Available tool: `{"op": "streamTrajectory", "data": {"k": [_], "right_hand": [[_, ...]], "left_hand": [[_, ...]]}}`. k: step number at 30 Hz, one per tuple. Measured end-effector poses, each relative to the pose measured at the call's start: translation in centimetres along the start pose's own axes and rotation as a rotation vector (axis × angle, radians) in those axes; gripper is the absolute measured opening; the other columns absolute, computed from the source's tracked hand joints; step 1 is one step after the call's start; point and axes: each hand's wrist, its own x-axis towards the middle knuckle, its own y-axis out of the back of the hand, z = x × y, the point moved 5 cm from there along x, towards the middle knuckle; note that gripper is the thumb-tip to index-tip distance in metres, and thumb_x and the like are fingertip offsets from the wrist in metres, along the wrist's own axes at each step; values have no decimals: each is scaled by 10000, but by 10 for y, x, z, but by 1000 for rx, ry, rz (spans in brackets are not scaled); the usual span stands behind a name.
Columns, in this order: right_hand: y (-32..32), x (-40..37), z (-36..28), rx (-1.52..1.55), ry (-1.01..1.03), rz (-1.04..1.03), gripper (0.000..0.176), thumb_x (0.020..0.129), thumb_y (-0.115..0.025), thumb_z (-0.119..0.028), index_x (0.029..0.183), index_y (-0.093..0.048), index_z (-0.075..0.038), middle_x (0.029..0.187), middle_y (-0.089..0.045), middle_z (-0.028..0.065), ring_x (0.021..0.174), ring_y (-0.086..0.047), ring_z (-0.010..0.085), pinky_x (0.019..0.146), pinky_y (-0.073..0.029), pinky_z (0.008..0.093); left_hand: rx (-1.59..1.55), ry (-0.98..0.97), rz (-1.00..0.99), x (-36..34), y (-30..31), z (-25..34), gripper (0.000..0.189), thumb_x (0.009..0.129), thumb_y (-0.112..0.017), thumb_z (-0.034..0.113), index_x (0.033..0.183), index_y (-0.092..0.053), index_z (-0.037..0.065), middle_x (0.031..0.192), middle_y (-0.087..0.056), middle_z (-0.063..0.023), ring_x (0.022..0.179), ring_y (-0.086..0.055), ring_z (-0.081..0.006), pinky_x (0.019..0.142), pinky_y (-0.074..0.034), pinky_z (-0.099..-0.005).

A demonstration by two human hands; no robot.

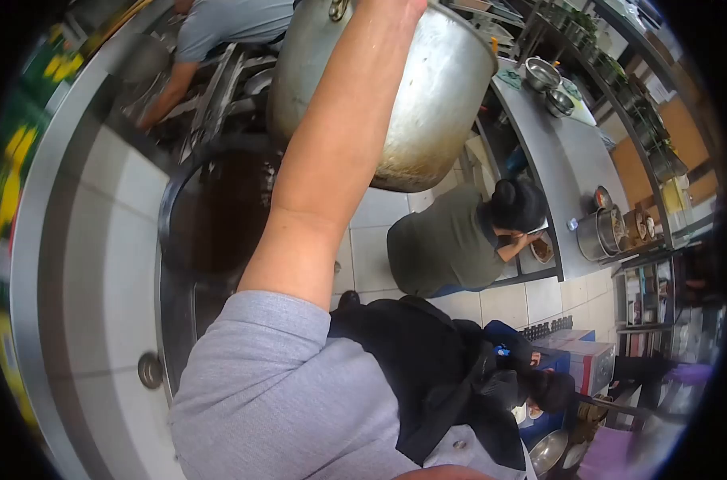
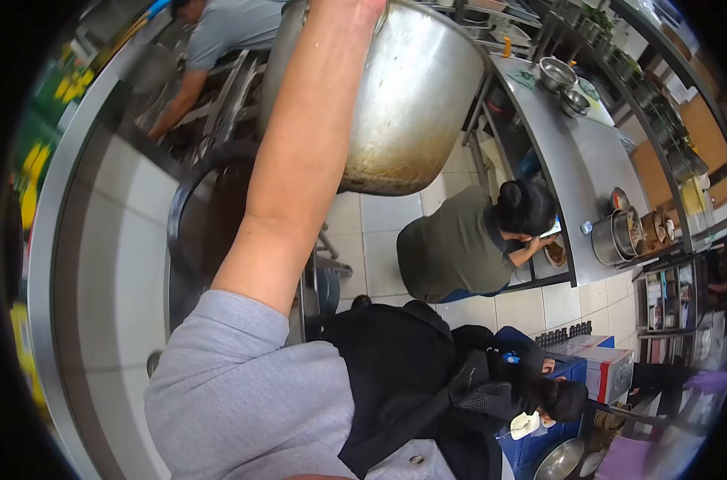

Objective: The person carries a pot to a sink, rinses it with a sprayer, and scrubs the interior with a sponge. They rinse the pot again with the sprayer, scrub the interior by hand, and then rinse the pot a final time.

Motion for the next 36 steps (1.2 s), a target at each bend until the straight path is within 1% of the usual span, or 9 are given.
{"op": "streamTrajectory", "data": {"k": [5, 7, 9, 10, 11, 22, 26, 32, 36], "right_hand": [[-23, -8, 59, 43, -295, -5, 216, 741, -720, -110, 951, -713, -60, 906, -670, 84, 876, -632, 214, 762, -481, 409], [-33, 7, 63, 66, -347, -18, 212, 740, -719, -110, 946, -713, -60, 899, -668, 84, 866, -631, 215, 755, -482, 406], [-39, 27, 55, 99, -369, -14, 208, 739, -719, -109, 941, -713, -59, 892, -667, 85, 857, -631, 215, 748, -482, 404], [-37, 40, 47, 116, -352, 1, 206, 739, -719, -109, 939, -713, -59, 889, -666, 85, 852, -631, 215, 744, -483, 403], [-35, 54, 31, 136, -329, 10, 204, 738, -719, -109, 936, -713, -58, 885, -665, 85, 847, -631, 215, 741, -483, 402], [6, 170, -189, 281, -102, 188, 183, 732, -717, -107, 908, -711, -55, 846, -658, 88, 795, -630, 217, 702, -486, 389], [-1, 203, -225, 296, -251, 243, 176, 730, -716, -106, 898, -710, -54, 832, -655, 89, 775, -630, 218, 688, -488, 384], [-15, 229, -293, 324, -505, 251, 165, 727, -715, -105, 882, -709, -52, 811, -651, 91, 747, -629, 219, 667, -489, 377], [-7, 240, -340, 362, -561, 276, 157, 724, -715, -104, 872, -709, -50, 797, -648, 92, 728, -629, 219, 652, -491, 372]], "left_hand": [[-59, 174, -115, 67, 32, -79, 389, 950, -519, 505, 865, -594, 132, 610, -544, -10, 496, -561, -172, 413, -473, -345], [1, 119, -181, 77, 41, -95, 361, 990, -475, 432, 838, -589, 125, 610, -551, 7, 499, -568, -152, 404, -461, -343], [-54, 160, -130, 102, 66, -124, 349, 953, -538, 380, 872, -651, 60, 684, -644, -76, 585, -636, -250, 516, -518, -408], [97, 100, -62, 101, 65, -132, 433, 919, -542, 551, 898, -436, 132, 767, -563, -70, 730, -608, -295, 606, -498, -497], [46, 156, -111, 113, 73, -149, 397, 914, -570, 530, 894, -423, 162, 741, -562, -46, 712, -617, -287, 551, -505, -516], [151, 595, -47, 216, 211, -322, 441, 892, -563, 606, 874, -480, 173, 720, -572, -28, 674, -587, -233, 595, -472, -443], [221, 791, 55, 252, 289, -407, 440, 923, -510, 599, 855, -447, 169, 646, -477, -14, 607, -522, -214, 588, -438, -420], [277, 1114, 294, 316, 393, -497, 442, 910, -574, 568, 804, -434, 163, 530, -413, -14, 438, -417, -193, 459, -357, -356], [447, 1105, 306, 370, 386, -509, 427, 912, -588, 543, 800, -428, 164, 526, -386, 6, 429, -393, -162, 456, -344, -342]]}}
